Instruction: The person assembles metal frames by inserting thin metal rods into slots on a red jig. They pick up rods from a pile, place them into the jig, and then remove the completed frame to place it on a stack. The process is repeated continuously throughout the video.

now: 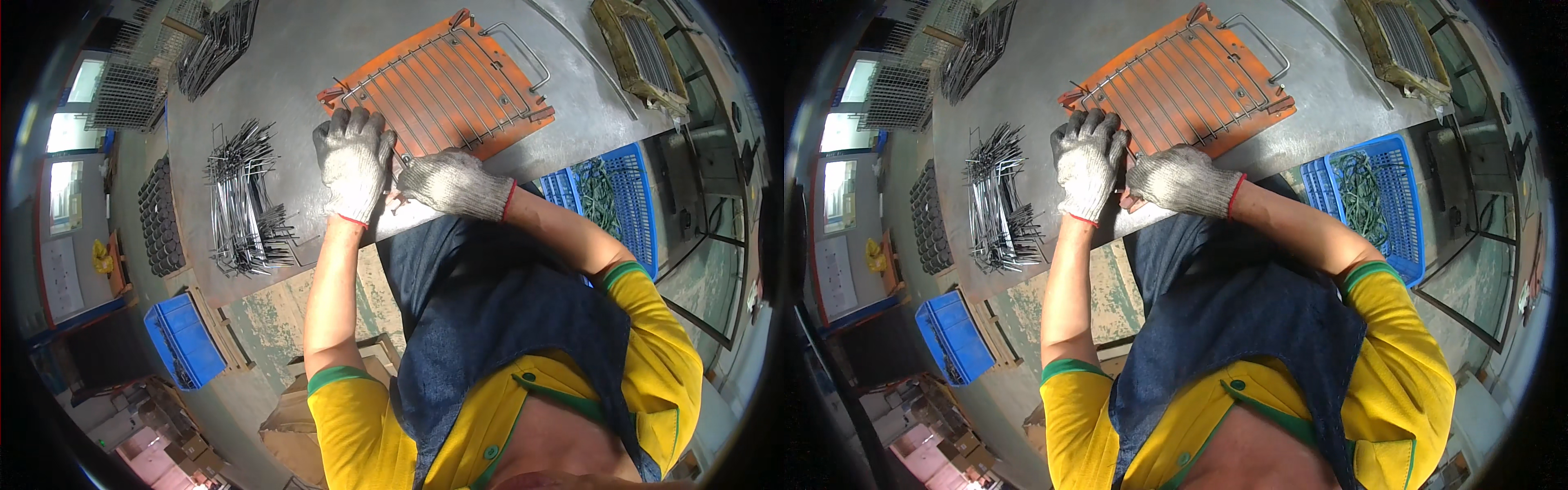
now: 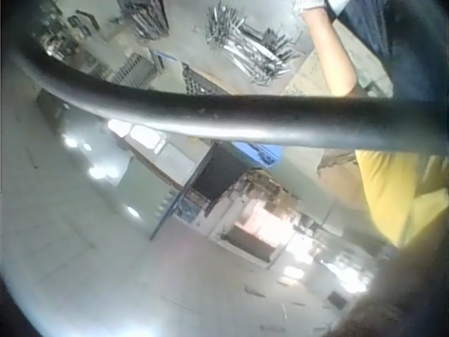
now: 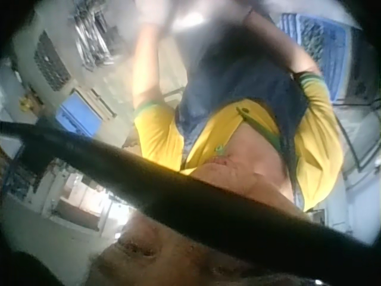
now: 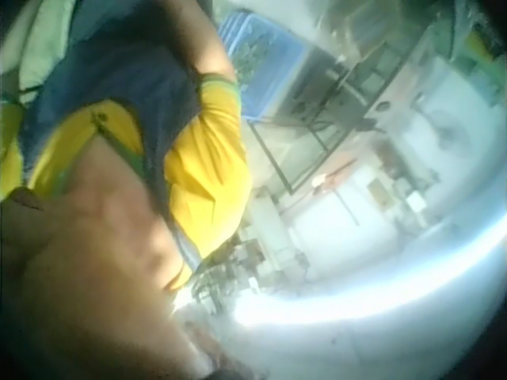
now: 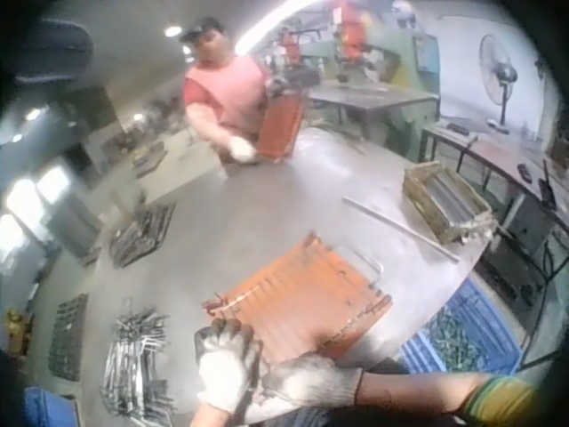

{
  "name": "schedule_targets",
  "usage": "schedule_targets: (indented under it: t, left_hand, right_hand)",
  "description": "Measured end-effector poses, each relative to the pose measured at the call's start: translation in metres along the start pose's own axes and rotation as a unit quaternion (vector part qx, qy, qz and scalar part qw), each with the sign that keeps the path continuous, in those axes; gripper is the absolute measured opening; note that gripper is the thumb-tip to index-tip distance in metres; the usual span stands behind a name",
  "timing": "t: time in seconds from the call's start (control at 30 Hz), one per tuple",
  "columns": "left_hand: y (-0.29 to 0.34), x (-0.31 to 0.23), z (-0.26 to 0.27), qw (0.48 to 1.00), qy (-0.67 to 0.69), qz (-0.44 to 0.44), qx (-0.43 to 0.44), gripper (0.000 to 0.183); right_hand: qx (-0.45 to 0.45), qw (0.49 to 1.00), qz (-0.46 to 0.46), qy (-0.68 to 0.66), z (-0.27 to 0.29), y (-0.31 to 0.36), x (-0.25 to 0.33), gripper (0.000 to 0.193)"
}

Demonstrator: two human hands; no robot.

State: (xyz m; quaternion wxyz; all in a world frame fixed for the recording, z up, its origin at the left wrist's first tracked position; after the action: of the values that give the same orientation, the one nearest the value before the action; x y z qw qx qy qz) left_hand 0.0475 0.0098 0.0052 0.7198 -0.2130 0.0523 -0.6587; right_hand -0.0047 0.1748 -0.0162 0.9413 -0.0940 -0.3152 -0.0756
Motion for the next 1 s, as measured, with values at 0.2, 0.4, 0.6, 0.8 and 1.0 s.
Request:
schedule_targets:
  t: [0.2, 0.4, 0.6, 0.8, 1.0]
  left_hand:
    - [0.002, 0.005, 0.001, 1.0, -0.006, -0.019, 0.02, 0.029]
    - [0.005, 0.002, -0.003, 1.0, 0.012, 0.0, -0.003, 0.032]
    - [0.005, 0.002, -0.002, 1.0, 0.018, 0.013, 0.012, 0.03]
    - [-0.001, -0.001, 0.004, 0.996, 0.086, 0.025, 0.014, 0.025]
    - [0.053, -0.004, -0.024, 0.783, 0.411, 0.438, -0.163, 0.034]
  right_hand:
    - [-0.135, 0.991, 0.006, -0.013, -0.009, 0.004, -0.001, 0.029]
    - [-0.176, 0.98, -0.009, -0.093, -0.009, 0.009, 0.011, 0.028]
    - [-0.006, 1.0, -0.009, -0.003, -0.018, -0.021, -0.004, 0.027]
    - [-0.209, 0.963, 0.151, 0.079, -0.006, 0.009, -0.011, 0.022]
    - [-0.278, 0.945, -0.114, -0.127, 0.047, 0.082, -0.048, 0.03]
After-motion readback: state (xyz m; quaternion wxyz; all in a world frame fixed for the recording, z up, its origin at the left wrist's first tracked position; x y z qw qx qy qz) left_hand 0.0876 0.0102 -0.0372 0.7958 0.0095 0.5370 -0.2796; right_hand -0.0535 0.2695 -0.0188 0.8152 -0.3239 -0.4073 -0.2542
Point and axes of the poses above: each hand's wrist, its own y-axis away from the middle knuckle, its own z-axis out of the back of the hand, x = y × z, the point moved 1 cm from there along -y, towards the middle knuckle, and after that the axes turned 10 degrees about -y, right-handed, at the moved point
